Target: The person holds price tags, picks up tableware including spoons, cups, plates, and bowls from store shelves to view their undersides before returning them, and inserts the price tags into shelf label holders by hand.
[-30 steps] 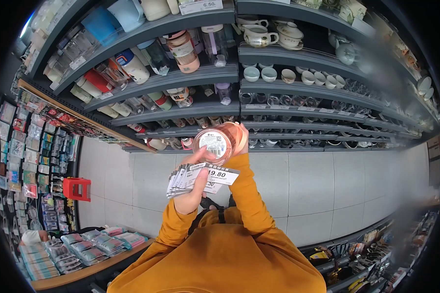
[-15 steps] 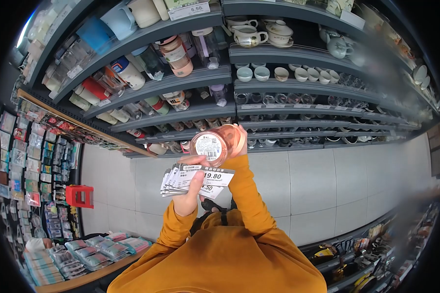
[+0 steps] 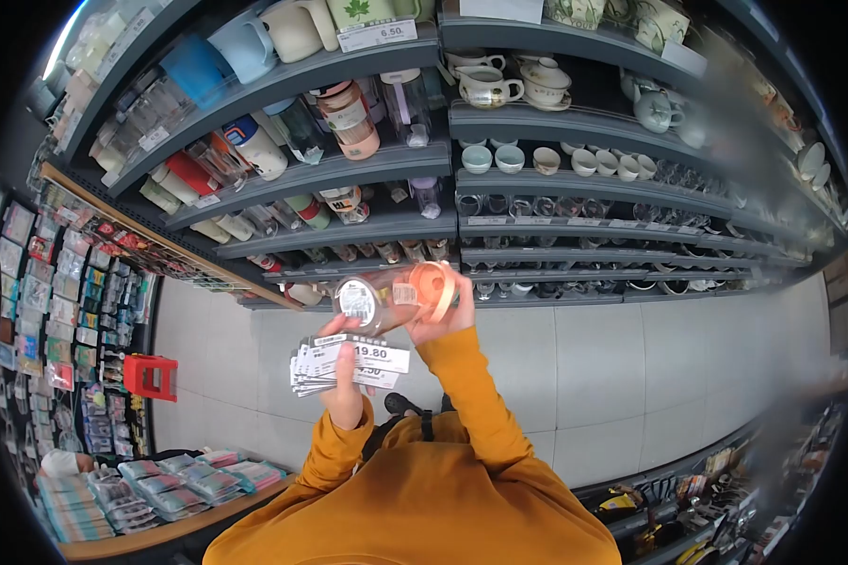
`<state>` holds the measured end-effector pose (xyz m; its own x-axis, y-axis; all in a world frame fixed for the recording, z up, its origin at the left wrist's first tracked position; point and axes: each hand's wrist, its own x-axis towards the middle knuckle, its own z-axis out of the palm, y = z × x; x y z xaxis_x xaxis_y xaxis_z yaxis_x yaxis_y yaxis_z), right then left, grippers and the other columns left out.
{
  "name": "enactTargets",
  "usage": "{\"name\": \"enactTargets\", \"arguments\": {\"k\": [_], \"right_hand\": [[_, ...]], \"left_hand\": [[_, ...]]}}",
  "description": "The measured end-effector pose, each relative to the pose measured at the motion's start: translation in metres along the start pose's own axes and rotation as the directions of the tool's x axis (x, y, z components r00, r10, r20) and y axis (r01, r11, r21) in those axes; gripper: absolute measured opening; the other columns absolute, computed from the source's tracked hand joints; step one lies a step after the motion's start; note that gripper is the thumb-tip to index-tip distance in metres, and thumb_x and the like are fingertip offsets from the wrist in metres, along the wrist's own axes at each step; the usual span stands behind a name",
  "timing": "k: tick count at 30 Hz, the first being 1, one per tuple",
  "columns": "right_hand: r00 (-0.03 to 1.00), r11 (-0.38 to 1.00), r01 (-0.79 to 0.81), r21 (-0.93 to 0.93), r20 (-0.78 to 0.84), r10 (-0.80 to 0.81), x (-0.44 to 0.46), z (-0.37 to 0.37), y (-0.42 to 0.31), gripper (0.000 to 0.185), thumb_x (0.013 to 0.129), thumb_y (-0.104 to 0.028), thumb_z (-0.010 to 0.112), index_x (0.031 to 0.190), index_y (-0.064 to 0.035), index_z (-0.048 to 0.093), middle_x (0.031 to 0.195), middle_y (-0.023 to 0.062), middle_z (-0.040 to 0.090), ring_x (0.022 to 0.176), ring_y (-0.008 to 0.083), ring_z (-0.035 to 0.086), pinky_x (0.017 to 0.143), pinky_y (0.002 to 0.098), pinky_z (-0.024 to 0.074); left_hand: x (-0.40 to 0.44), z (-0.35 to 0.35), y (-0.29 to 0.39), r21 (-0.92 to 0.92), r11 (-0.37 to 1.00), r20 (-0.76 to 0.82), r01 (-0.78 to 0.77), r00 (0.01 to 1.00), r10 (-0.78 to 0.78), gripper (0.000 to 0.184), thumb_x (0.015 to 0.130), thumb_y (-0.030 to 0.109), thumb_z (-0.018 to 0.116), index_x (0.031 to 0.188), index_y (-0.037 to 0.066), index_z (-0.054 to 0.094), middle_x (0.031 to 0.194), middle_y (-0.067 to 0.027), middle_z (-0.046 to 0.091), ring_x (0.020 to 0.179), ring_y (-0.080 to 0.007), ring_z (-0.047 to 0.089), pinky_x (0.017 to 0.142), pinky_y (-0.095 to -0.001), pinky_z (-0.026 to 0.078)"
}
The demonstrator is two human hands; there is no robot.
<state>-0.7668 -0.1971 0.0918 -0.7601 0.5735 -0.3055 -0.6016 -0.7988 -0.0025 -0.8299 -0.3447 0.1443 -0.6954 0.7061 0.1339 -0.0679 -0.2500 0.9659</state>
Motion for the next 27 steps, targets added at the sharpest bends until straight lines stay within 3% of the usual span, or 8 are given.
{"name": "enactTargets", "arguments": {"k": [7, 9, 11, 13, 15, 17, 20, 27], "right_hand": [[0.98, 0.971, 0.172, -0.165, -0.067, -0.185, 0.046, -0.057, 0.006, 0.036, 0.086, -0.041, 0.05, 0.106, -0.0113, 0.057, 0.106, 0.0074, 0.06, 0.096, 0.024, 0.057, 0.084, 0.0379, 0.0467], [0.979, 0.965, 0.136, -0.223, -0.117, -0.165, 0.061, -0.06, -0.01, 0.028, 0.086, -0.037, 0.054, 0.101, -0.0137, 0.057, 0.095, 0.0039, 0.06, 0.09, 0.0216, 0.058, 0.068, 0.0376, 0.0492], [0.963, 0.916, 0.264, -0.303, 0.036, -0.266, 0.074, -0.04, -0.014, 0.026, 0.084, -0.036, 0.058, 0.099, -0.0147, 0.057, 0.095, 0.0028, 0.06, 0.087, 0.0205, 0.059, 0.061, 0.0331, 0.0484], [0.94, 0.908, 0.279, -0.313, -0.103, -0.324, 0.114, -0.045, -0.024, 0.035, 0.08, -0.028, 0.069, 0.103, -0.0057, 0.056, 0.094, 0.0061, 0.06, 0.086, 0.0198, 0.062, 0.072, 0.0344, 0.0539], [0.74, 0.683, 0.528, -0.505, -0.12, -0.661, 0.151, -0.041, -0.011, 0.052, 0.074, -0.024, 0.076, 0.112, -0.0016, 0.048, 0.104, 0.0108, 0.058, 0.091, 0.0205, 0.061, 0.075, 0.0341, 0.0535], [0.533, 0.372, 0.488, -0.789, -0.068, -0.844, 0.189, -0.047, -0.003, 0.071, 0.07, -0.024, 0.082, 0.12, -0.0008, 0.036, 0.116, 0.0142, 0.048, 0.104, 0.0217, 0.052, 0.088, 0.0312, 0.0451], [0.443, 0.076, 0.59, -0.804, 0.243, -0.863, 0.223, -0.048, 0.011, 0.07, 0.066, -0.012, 0.083, 0.116, -0.0065, 0.035, 0.114, 0.0121, 0.043, 0.103, 0.0211, 0.048, 0.09, 0.0301, 0.0414], [0.545, -0.249, 0.586, -0.771, 0.603, -0.583, 0.286, -0.081, 0.016, 0.072, 0.06, -0.015, 0.084, 0.113, -0.0067, 0.037, 0.106, 0.0138, 0.052, 0.096, 0.0247, 0.056, 0.084, 0.0338, 0.0458]], "left_hand": [[-0.004, -0.027, -0.018, 0.085, 0.988, 0.01, 0.13, 0.991, -0.131, 0.032, 0.095, 0.014, 0.046, 0.122, -0.002, 0.048, 0.107, -0.0064, 0.061, 0.06, -0.003, 0.052, 0.041, -0.0164, 0.036], [-0.002, -0.03, -0.019, -0.004, 0.957, -0.011, 0.291, 0.957, -0.291, 0.03, 0.095, 0.016, 0.047, 0.119, 0.0, 0.05, 0.103, -0.0042, 0.062, 0.062, -0.0022, 0.054, 0.041, -0.0168, 0.036], [-0.008, -0.036, -0.038, -0.129, 0.907, -0.067, 0.401, 0.909, -0.412, 0.029, 0.095, 0.018, 0.047, 0.118, 0.001, 0.052, 0.103, -0.0035, 0.062, 0.062, -0.0028, 0.055, 0.04, -0.0173, 0.036], [-0.014, -0.045, -0.046, -0.285, 0.799, -0.036, 0.529, 0.827, -0.561, 0.028, 0.093, 0.022, 0.051, 0.115, 0.005, 0.055, 0.094, 0.0002, 0.06, 0.069, -0.0046, 0.057, 0.05, -0.0203, 0.044], [-0.022, -0.051, -0.056, -0.418, 0.687, -0.048, 0.595, 0.74, -0.671, 0.028, 0.092, 0.023, 0.053, 0.114, 0.006, 0.056, 0.09, 0.002, 0.058, 0.073, -0.005, 0.057, 0.058, -0.0219, 0.047], [-0.029, -0.06, -0.061, -0.457, 0.656, -0.002, 0.601, 0.737, -0.676, 0.028, 0.09, 0.022, 0.056, 0.114, 0.007, 0.057, 0.087, 0.0037, 0.055, 0.078, -0.005, 0.057, 0.068, -0.0233, 0.049], [-0.035, -0.068, -0.06, -0.465, 0.668, -0.021, 0.581, 0.748, -0.664, 0.029, 0.09, 0.022, 0.056, 0.115, 0.007, 0.056, 0.088, 0.0034, 0.056, 0.078, -0.0049, 0.058, 0.066, -0.0227, 0.048], [-0.035, -0.076, -0.057, -0.517, 0.683, -0.117, 0.516, 0.748, -0.654, 0.033, 0.09, 0.018, 0.058, 0.12, 0.005, 0.053, 0.089, 0.0014, 0.058, 0.073, -0.0047, 0.058, 0.055, -0.019, 0.045]]}}
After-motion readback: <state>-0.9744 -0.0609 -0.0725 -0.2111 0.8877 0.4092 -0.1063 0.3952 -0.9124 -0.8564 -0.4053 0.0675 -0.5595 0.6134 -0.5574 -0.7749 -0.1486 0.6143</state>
